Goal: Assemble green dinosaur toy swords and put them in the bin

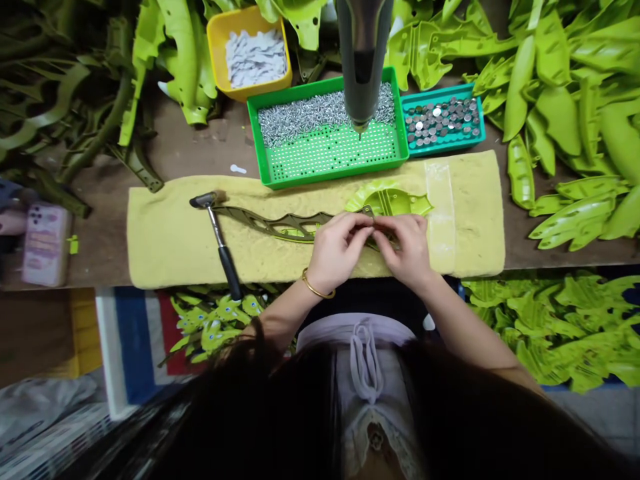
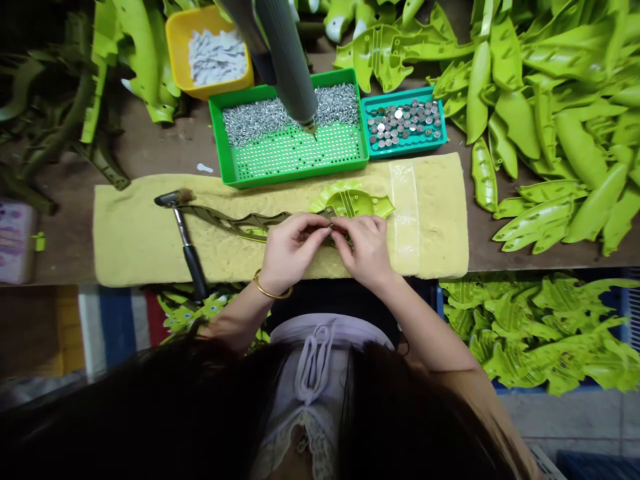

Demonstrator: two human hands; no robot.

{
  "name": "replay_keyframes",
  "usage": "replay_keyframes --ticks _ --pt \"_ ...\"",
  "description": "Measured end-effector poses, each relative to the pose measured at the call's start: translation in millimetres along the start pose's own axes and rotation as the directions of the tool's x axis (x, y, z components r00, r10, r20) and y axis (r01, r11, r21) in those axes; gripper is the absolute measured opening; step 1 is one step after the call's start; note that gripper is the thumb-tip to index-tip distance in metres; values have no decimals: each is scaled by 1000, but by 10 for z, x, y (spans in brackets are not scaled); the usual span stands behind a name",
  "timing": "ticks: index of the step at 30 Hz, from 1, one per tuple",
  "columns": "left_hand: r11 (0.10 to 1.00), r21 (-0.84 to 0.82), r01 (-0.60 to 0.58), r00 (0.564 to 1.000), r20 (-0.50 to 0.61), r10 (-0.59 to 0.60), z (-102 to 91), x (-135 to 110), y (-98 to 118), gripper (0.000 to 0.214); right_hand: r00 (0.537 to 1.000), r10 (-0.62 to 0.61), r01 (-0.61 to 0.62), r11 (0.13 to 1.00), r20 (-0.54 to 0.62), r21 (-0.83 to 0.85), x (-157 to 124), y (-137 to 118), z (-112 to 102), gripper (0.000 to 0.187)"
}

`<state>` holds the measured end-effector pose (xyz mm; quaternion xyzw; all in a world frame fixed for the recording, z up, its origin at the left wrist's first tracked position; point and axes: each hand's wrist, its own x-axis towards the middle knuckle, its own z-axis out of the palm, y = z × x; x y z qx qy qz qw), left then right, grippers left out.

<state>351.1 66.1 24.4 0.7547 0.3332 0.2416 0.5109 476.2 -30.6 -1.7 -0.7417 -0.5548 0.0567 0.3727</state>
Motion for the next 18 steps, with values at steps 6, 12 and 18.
replay_keyframes --ticks 6,12,18 --pt "998 19 -66 997 31 65 -58 -18 -81 14 998 -11 9 999 59 36 49 14 -105 15" --pt "878 352 -324 945 86 314 -104 -72 -293 21 985 -73 102 976 154 -194 4 38 -161 18" --pt "871 333 -361 932 95 349 -100 -80 -398 23 954 -132 210 935 269 -285 56 37 -233 21"
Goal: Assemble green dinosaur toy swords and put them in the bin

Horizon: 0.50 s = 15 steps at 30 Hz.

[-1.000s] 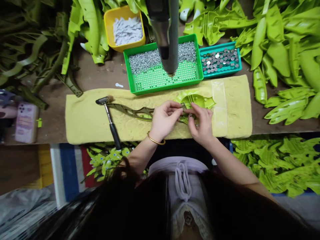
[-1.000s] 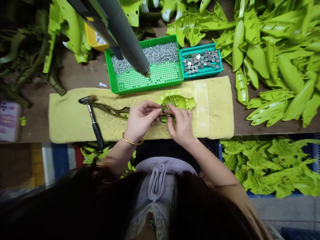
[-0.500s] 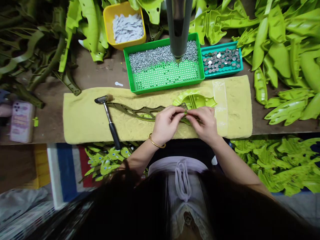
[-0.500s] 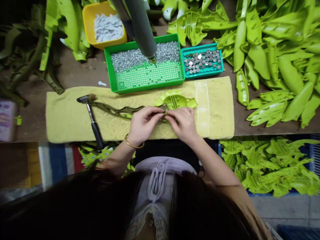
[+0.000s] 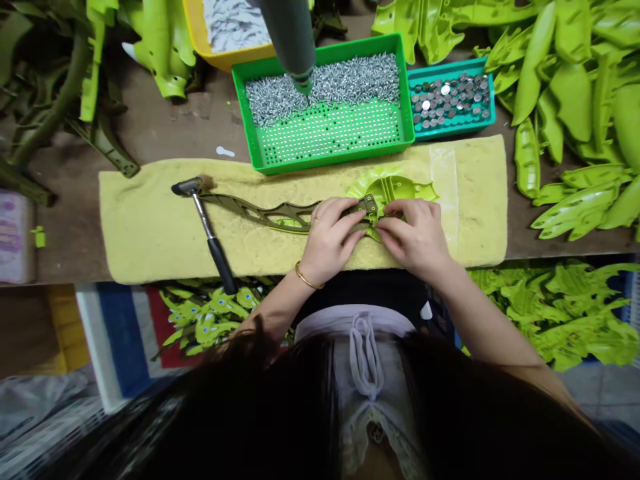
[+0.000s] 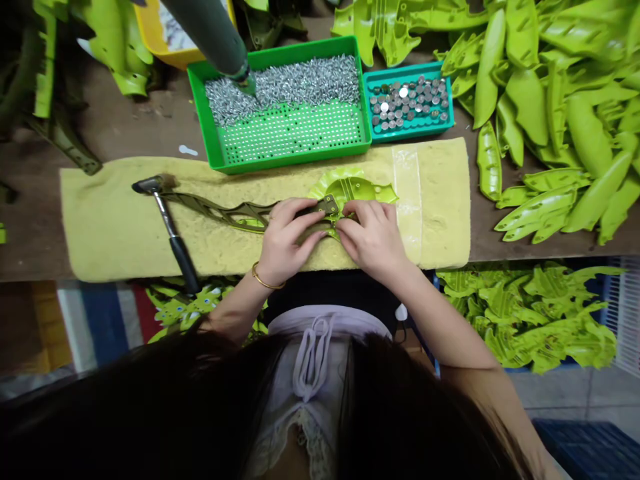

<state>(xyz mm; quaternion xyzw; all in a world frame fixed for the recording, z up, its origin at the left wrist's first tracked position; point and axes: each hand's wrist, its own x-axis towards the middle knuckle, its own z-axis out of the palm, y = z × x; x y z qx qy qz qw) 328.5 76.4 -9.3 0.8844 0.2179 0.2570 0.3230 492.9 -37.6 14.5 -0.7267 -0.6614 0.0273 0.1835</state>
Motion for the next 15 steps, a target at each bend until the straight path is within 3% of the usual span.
replay_keyframes --ticks 6,15 --pt "999 37 -1 1000 19 0 5 2 -2 21 988 -31 36 999 152 -29 116 42 -119 24" --pt "994 108 -24 997 78 16 19 -13 -8 26 965 -58 86 991 257 -102 237 19 -217 23"
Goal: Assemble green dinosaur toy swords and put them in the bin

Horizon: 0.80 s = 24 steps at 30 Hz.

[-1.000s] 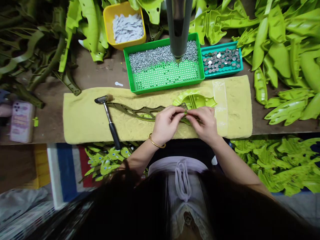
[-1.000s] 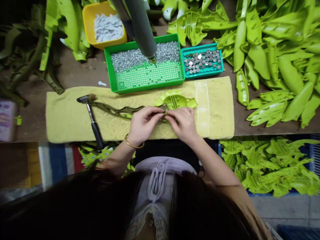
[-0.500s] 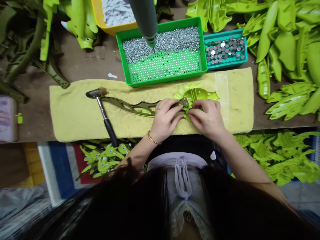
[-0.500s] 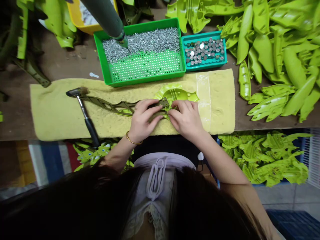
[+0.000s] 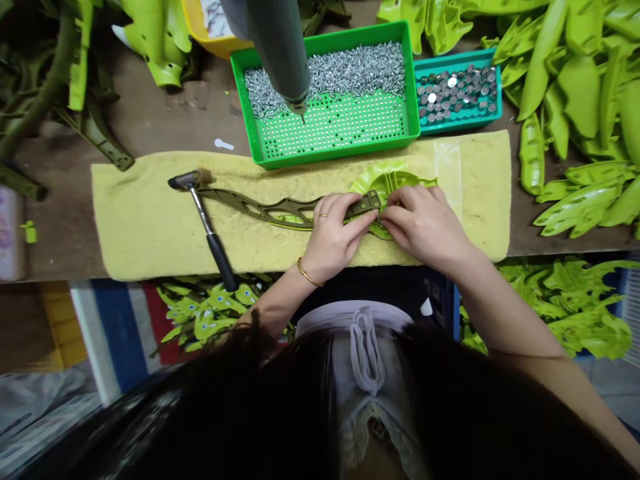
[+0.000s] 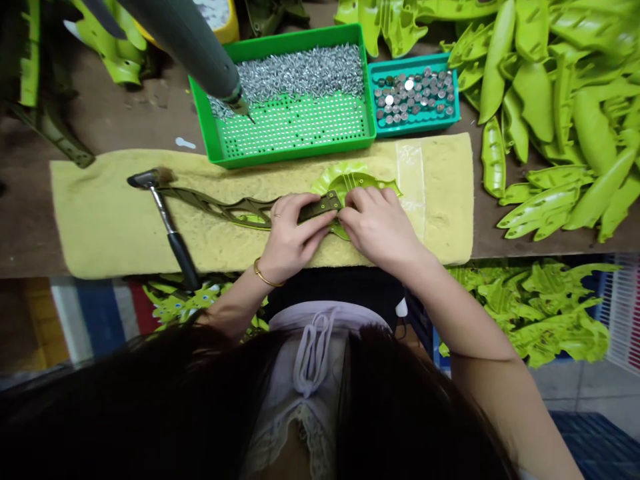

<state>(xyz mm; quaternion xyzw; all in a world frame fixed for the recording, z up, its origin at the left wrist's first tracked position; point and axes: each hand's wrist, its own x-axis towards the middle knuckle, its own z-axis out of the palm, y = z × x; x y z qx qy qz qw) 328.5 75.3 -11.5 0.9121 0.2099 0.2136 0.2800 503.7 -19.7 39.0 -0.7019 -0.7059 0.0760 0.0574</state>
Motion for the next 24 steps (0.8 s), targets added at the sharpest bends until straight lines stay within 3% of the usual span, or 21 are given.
replay_keyframes --ticks 9,14,18,21,24 --pt "992 110 -69 998 6 69 -18 -7 -8 26 999 -30 30 1000 15 1 41 57 -6 26" --pt "966 231 -116 993 -7 121 24 -39 96 28 1000 26 -25 997 -6 75 11 55 84 24" --pt "896 403 -186 981 30 190 75 -77 213 29 993 115 -113 970 1 215 -84 59 97 24" --pt "849 462 -257 965 69 254 89 -114 250 33 973 231 -207 844 13 494 -172 72 57 15" --pt "843 460 -279 959 96 265 92 -132 256 35 934 341 -293 566 105 771 -220 98 -11 12"
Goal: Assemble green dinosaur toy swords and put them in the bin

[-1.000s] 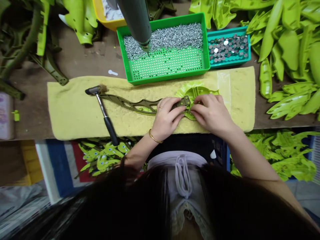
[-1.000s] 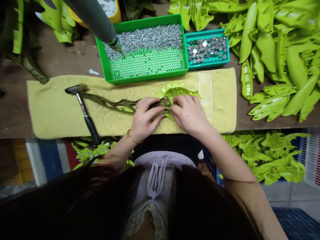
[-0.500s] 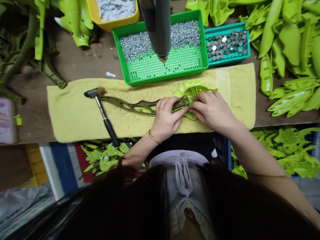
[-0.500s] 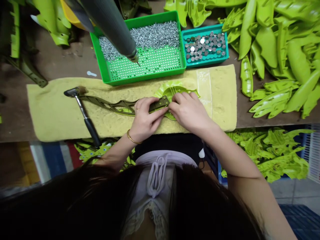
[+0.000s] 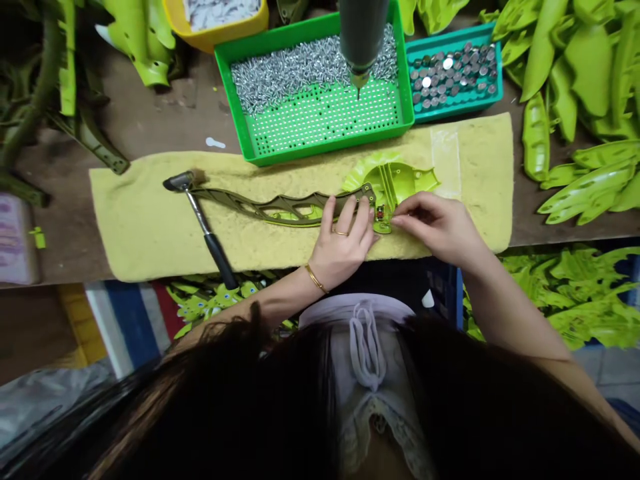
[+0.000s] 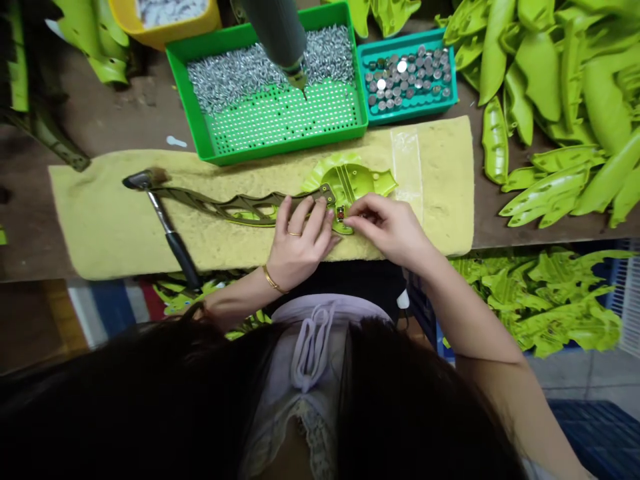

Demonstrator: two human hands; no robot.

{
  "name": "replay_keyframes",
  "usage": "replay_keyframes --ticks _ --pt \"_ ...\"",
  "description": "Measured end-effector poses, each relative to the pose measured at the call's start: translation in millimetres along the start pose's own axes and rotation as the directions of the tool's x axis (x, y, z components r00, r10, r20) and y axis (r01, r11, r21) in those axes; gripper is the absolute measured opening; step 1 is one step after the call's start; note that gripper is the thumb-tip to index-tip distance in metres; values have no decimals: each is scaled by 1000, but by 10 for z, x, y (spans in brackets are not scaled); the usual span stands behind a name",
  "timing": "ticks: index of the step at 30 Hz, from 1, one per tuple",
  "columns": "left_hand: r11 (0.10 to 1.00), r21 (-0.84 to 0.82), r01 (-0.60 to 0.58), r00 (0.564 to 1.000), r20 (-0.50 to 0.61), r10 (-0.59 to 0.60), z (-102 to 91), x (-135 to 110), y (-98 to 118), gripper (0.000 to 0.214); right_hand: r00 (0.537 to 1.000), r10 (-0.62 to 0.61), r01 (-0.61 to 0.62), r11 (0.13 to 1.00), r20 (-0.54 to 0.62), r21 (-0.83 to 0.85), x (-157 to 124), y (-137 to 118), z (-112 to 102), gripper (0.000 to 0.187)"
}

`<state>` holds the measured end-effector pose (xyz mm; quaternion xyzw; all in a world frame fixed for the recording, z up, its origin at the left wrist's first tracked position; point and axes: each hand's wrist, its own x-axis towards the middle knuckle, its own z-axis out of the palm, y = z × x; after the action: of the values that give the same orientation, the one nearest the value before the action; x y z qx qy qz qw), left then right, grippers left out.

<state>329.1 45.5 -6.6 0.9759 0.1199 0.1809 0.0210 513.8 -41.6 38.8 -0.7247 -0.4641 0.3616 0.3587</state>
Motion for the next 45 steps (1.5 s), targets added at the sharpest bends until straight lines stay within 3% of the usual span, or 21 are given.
replay_keyframes --ticks 4,7,10,12,14,17,20,24,28,34,40,45 --pt "997 24 -72 997 0 72 35 76 -38 26 985 123 -158 929 124 335 19 -25 -68 19" --pt "995 -94 -42 998 -58 37 88 179 -96 23 990 131 -137 909 43 393 37 19 -16 18" --pt "958 -264 116 983 -106 -148 141 250 -129 25 976 95 -36 959 -198 281 -3 121 144 12" --pt "918 -341 204 958 -123 -259 167 264 -126 26 934 -38 70 995 -356 78 -68 197 272 9" --pt "892 -388 232 942 -139 -306 185 258 -116 27 883 -198 155 979 -425 -133 -144 258 382 9" --pt "881 -419 220 939 -153 -307 194 236 -119 25 853 -338 225 925 -398 -304 -220 314 476 11" --pt "878 -429 213 948 -126 -291 174 224 -137 23 835 -408 276 892 -370 -359 -224 338 490 11" --pt "873 -422 245 951 -71 -301 131 255 -117 23 823 -446 299 867 -353 -399 -189 357 471 11" --pt "858 -389 335 913 -90 -397 137 316 -59 25 814 -468 295 843 -345 -449 -179 367 471 10" --pt "868 -366 336 913 -100 -396 180 322 -44 27 843 -422 254 860 -335 -443 -200 353 456 11" --pt "863 -395 316 922 -88 -378 175 304 -60 28 917 -373 207 747 -141 -632 -213 284 291 17" --pt "854 -406 324 926 -48 -374 148 305 -64 27 940 -340 233 713 -36 -662 -139 156 216 18"
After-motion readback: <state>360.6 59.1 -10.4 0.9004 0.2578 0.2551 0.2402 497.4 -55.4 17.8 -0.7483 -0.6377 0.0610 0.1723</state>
